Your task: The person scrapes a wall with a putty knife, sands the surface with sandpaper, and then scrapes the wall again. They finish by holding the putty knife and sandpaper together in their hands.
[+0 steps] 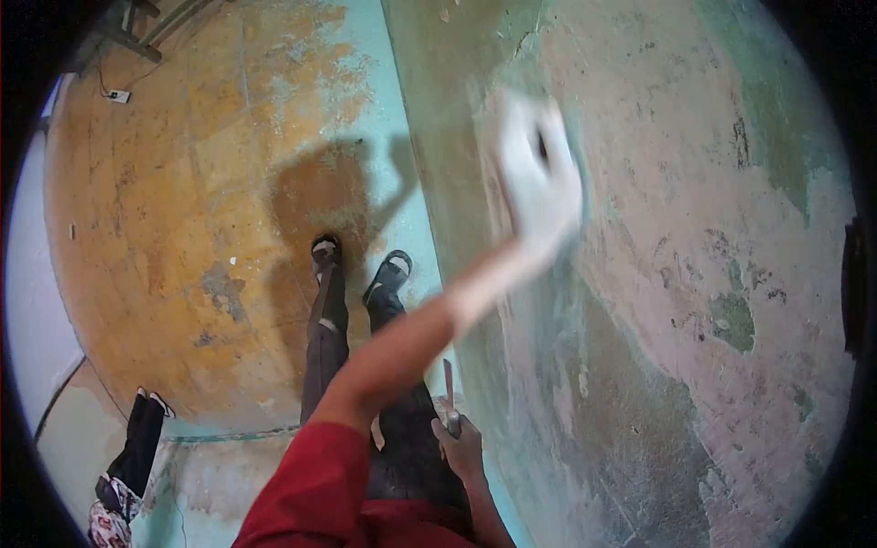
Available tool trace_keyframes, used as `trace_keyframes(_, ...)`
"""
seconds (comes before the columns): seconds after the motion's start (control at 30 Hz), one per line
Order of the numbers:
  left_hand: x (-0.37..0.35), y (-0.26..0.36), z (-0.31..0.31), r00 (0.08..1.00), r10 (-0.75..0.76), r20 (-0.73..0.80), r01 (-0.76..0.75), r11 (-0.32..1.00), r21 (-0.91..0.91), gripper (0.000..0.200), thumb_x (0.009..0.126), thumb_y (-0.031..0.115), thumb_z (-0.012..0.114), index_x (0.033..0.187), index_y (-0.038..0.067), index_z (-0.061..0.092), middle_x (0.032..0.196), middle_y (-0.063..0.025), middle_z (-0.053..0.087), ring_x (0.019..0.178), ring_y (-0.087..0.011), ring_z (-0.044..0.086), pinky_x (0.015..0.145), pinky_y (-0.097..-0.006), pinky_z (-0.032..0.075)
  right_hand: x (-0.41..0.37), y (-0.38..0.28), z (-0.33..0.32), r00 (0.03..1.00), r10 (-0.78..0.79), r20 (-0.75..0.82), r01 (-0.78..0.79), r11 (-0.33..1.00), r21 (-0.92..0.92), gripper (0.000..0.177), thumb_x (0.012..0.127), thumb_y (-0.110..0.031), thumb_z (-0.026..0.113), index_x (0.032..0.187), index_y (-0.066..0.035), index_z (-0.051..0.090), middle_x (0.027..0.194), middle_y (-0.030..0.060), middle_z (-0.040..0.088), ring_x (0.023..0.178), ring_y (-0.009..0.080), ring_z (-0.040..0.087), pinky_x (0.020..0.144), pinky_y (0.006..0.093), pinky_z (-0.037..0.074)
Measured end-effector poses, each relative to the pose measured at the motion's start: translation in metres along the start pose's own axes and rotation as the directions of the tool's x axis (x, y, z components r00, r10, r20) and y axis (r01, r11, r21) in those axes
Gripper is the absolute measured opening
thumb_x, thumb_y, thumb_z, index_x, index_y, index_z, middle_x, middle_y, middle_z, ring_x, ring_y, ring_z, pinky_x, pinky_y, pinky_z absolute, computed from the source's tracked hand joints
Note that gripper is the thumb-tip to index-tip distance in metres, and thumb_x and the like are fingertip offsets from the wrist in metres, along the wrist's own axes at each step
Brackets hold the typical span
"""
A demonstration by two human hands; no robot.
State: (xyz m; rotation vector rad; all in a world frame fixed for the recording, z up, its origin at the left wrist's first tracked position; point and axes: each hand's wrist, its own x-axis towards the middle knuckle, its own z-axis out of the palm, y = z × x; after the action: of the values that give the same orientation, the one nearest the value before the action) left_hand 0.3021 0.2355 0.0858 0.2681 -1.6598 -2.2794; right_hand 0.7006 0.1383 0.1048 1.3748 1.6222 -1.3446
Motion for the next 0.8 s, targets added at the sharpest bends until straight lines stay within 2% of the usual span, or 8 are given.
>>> trace_keyframes(0.1,-0.016,0.000,0.000,0.999,-0.044,0.004,0.044,0.999,0.005,0.020,0.097,0.007,0.055,0.079,0.003,0.049,0.068,0.0008,0.048,0.062,-0.0054,0.041,0.056,-0.0259,0.033,0.002,0.011,0.003,1.000,-0.019,-0.015,0.019,1.000,-0.014,0.049,0.095,-0.026,0.065,0.140,-0.008,0.056,0.061,-0.0025,0.049,0.050,0.0073,0.047,0.049,0.0264,0.041)
trace_keyframes(0.27,-0.010,0.000,-0.006,0.997,-0.037,0.071,0.036,0.999,0.023,0.022,0.098,0.008,0.054,0.077,0.004,0.046,0.069,0.0016,0.042,0.063,-0.0060,0.037,0.056,-0.0274,0.033,0.009,-0.002,-0.001,0.998,0.033,-0.059,-0.030,0.999,0.037,0.035,0.091,-0.029,0.071,0.083,0.001,0.056,0.059,0.0030,0.054,0.048,0.0144,0.054,0.048,0.0312,0.044)
trace_keyframes(0.4,-0.028,0.001,-0.012,0.996,0.001,0.090,-0.004,0.999,0.040,0.020,0.099,0.009,0.054,0.081,0.006,0.049,0.069,0.0019,0.045,0.061,-0.0048,0.040,0.056,-0.0253,0.035,0.020,0.007,-0.002,0.997,0.021,-0.071,-0.023,1.000,-0.020,0.037,0.091,-0.031,0.070,0.100,0.003,0.063,0.065,0.0065,0.057,0.054,0.0165,0.058,0.053,0.0337,0.046)
trace_keyframes(0.47,-0.070,0.033,-0.037,0.979,-0.068,0.193,0.065,0.998,0.021,0.019,0.100,0.010,0.055,0.082,0.006,0.050,0.069,0.0009,0.046,0.061,-0.0049,0.041,0.057,-0.0250,0.036,0.023,0.010,0.000,0.997,-0.055,-0.057,0.050,0.995,-0.085,0.046,0.095,-0.018,0.064,0.140,-0.009,0.057,0.061,-0.0035,0.048,0.049,0.0062,0.046,0.049,0.0263,0.040)
trace_keyframes(0.57,0.000,-0.002,0.003,0.991,0.135,0.009,-0.136,0.990,0.033,0.022,0.101,0.011,0.053,0.081,0.004,0.049,0.067,-0.0035,0.049,0.059,-0.0110,0.043,0.054,-0.0321,0.035,0.019,0.016,-0.002,0.996,-0.088,-0.034,0.085,0.993,-0.080,0.046,0.094,-0.018,0.066,0.138,-0.010,0.058,0.060,-0.0034,0.047,0.048,0.0064,0.045,0.049,0.0267,0.040)
trace_keyframes(0.7,0.072,-0.012,-0.009,0.986,-0.100,0.134,0.021,0.870,0.492,0.026,0.101,0.028,0.049,0.101,0.003,0.056,0.080,-0.0253,0.065,0.075,-0.0417,0.067,0.067,-0.0497,0.049,0.020,0.015,-0.004,0.997,0.008,-0.077,-0.021,0.984,-0.174,0.055,0.090,-0.030,0.068,0.138,-0.006,0.057,0.088,0.0110,0.061,0.073,0.0172,0.060,0.071,0.0345,0.048)
trace_keyframes(0.77,0.100,-0.101,-0.051,0.999,0.011,0.038,-0.030,0.829,0.559,0.015,0.094,0.006,0.054,0.079,0.003,0.052,0.069,-0.0079,0.051,0.065,-0.0166,0.052,0.055,-0.0363,0.040,0.020,0.006,-0.004,0.996,-0.016,-0.089,0.006,0.993,-0.121,0.053,0.089,-0.022,0.070,0.138,-0.005,0.057,0.094,0.0112,0.064,0.075,0.0165,0.058,0.075,0.0324,0.048)
trace_keyframes(0.8,0.113,-0.149,-0.087,0.986,0.168,-0.005,-0.139,0.832,0.538,0.011,0.090,0.002,0.053,0.080,0.002,0.054,0.069,-0.0144,0.053,0.070,-0.0287,0.058,0.056,-0.0387,0.044,0.019,0.002,-0.002,0.994,-0.022,-0.110,0.019,0.999,-0.027,0.052,0.088,-0.016,0.071,0.137,-0.004,0.058,0.097,0.0105,0.066,0.078,0.0163,0.058,0.078,0.0312,0.048)
